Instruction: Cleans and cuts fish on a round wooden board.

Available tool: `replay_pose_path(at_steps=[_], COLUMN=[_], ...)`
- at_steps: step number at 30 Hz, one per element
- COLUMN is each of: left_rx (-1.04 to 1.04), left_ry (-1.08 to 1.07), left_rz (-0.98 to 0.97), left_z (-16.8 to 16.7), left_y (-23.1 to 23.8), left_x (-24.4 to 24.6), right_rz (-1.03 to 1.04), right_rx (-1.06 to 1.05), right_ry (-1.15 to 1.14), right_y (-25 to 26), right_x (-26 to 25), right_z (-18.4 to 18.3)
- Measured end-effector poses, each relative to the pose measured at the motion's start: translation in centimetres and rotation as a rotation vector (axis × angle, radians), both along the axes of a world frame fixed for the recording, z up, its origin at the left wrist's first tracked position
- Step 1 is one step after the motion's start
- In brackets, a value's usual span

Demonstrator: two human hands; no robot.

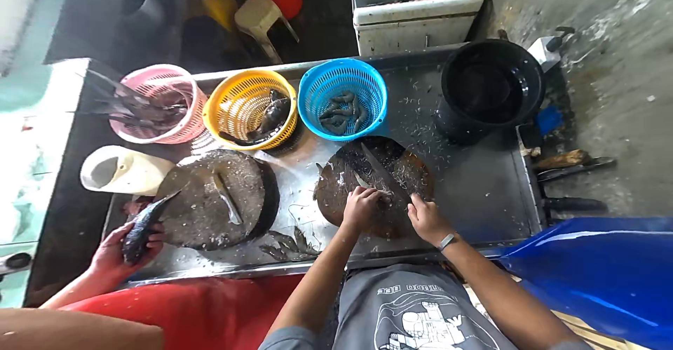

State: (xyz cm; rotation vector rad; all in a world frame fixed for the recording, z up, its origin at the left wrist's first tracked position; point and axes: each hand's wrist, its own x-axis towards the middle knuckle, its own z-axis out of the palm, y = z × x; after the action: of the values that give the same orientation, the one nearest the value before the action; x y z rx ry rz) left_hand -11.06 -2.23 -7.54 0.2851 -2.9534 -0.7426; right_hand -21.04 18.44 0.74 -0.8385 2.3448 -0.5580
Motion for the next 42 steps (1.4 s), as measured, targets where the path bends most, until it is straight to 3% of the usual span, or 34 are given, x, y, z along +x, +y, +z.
replay_pose_path(at_steps=[4,7,12,22,28,33,35,38,40,42], left_rx=[-0.051,-0.076,-0.069,0.023,-0.008,-0.093,-0.109,-0.113,-0.112,-0.111], left_ry=[0.016,0.004,0.015,0.014,0.033,-0.015,-0.015,-0.001,-0.005,-0.011], left_rz=[-0.017,-0.017,-0.053,-0.245,-0.296,-0.324,-0.333,-0.350,-0.354,-0.355], left_z=[-0.1,-0.1,-0.7,-0.1,-0.5,-0.7,-0.6,-0.7,-0.7,-0.7], left_y=[-0.1,-0.3,-0.6,0.5,0.2,0.0,0.1,0.0,0.0,0.0], left_x=[0.3,-0.1,0.3,3.7,3.8,4.0,4.0,4.0,3.9,4.2], right_rz=[0.054,0.032,-0.179,0.121,0.288,0.314,0.282,0.048,-0.035,0.019], right_rx=[0.194,0.146,0.063,-0.069,0.267,0.232,0.213,0.176,0.146,0.075], right_ry=[-0.119,-0.177,-0.236,-0.006,-0.043,-0.103,-0.200,-0.334,-0.270,-0.189], right_y=[-0.3,0.4,1.6,-3.0,-4.7,-4.4,-3.8,-3.0,-2.9,-3.0], right_x=[1.1,0.0,-2.6,-1.5,-3.3,-3.9,-4.8,-6.1,-6.1,-5.4], right_z=[-3.1,-4.3,-4.8,0.7,-2.6,-1.9,-2.0,-2.7,-2.1,-1.1])
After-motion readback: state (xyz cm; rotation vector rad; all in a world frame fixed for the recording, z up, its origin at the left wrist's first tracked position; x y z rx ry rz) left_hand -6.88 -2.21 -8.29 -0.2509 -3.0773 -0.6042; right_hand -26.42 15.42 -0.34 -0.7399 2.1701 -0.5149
